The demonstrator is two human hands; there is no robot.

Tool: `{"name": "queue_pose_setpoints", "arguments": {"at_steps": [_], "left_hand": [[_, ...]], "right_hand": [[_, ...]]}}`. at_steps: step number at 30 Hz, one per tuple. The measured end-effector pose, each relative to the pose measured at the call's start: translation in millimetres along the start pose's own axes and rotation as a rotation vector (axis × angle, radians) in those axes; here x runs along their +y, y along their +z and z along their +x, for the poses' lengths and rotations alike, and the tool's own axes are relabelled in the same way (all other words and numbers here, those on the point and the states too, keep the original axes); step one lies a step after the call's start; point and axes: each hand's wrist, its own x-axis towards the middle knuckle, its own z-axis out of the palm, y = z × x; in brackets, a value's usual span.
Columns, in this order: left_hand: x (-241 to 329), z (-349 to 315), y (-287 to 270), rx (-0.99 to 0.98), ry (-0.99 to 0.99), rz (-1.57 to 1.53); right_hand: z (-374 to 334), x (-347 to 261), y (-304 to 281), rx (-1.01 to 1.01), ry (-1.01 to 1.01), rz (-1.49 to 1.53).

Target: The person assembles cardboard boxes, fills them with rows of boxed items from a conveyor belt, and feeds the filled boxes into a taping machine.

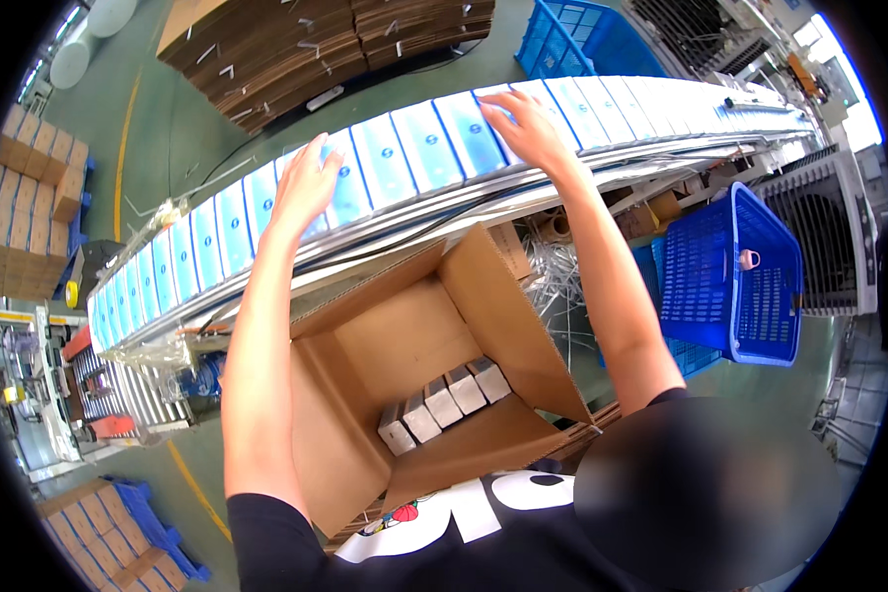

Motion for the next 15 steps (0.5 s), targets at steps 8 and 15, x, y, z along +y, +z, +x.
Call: {"name": "queue_pose_setpoints", "arguments": {"at_steps": [8,15], "left_hand": [[46,41,11,-0.133,-0.178,0.456],[30,-22,44,0.117,-0.222,0.102]], "right_hand": [[49,1,14,-0.236,0.079,-0.326],[-31,6,10,0.114,-0.092,-0.260]]}}
